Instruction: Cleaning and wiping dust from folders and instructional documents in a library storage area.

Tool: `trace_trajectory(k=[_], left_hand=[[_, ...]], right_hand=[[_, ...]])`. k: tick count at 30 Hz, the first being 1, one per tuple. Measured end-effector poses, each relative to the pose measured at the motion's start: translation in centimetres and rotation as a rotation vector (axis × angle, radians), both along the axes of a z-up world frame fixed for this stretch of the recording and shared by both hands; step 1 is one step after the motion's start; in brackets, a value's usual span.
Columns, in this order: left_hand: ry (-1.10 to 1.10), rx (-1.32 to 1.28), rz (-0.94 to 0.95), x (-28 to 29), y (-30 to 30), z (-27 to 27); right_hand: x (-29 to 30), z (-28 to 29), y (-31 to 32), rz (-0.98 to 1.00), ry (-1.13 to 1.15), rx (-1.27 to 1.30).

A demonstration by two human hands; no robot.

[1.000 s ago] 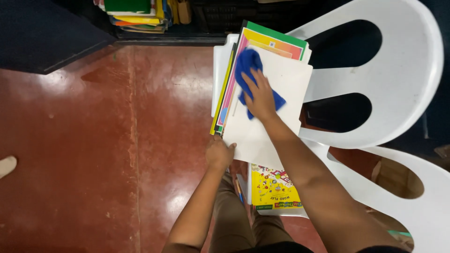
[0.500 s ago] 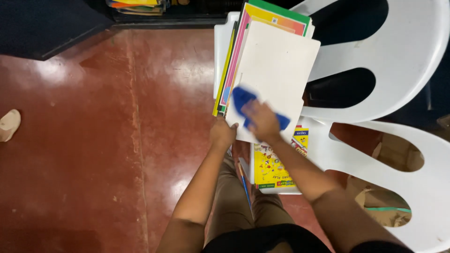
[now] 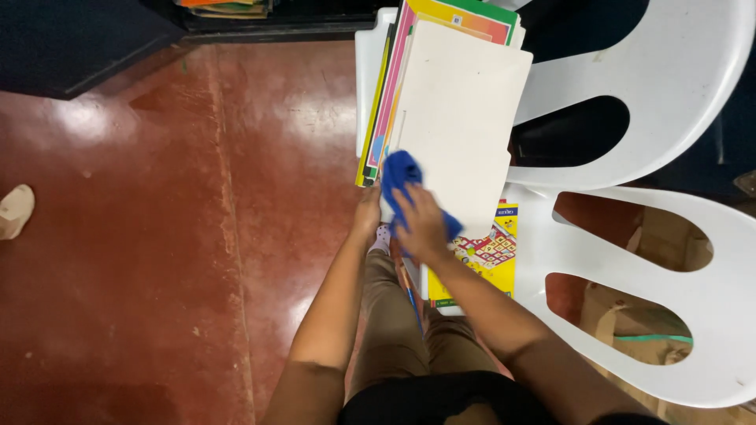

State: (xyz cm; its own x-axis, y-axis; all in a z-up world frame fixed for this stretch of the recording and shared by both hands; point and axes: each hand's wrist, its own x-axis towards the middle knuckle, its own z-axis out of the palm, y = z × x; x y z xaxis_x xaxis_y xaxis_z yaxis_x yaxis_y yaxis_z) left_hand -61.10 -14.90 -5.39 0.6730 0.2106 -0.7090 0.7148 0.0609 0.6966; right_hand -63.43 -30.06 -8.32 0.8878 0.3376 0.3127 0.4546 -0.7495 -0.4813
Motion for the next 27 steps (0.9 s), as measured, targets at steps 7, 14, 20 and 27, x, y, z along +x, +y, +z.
trace_trajectory(k=[7, 14, 20, 27], left_hand=[[0.001, 0.054, -0.042, -0.8, -0.7, -7.8], [-0.052, 0.140, -0.125, -1.1, 0.3, -10.3], [-0.049, -0.049, -0.003, -1.7, 0.6, -9.9], [-0.003, 0.009, 0.001, -1.5, 0.7, -10.5]], right_hand=[[3.5, -2.0, -11.4, -0.444, -0.117, -0.224], [1.9, 1.6, 0.5, -0.119, 0.099, -0.039], [-1.7, -2.5, -6.6, 0.039, -0.021, -0.073], [4.7, -2.9, -10.8, -0.519, 0.038, -0.148]])
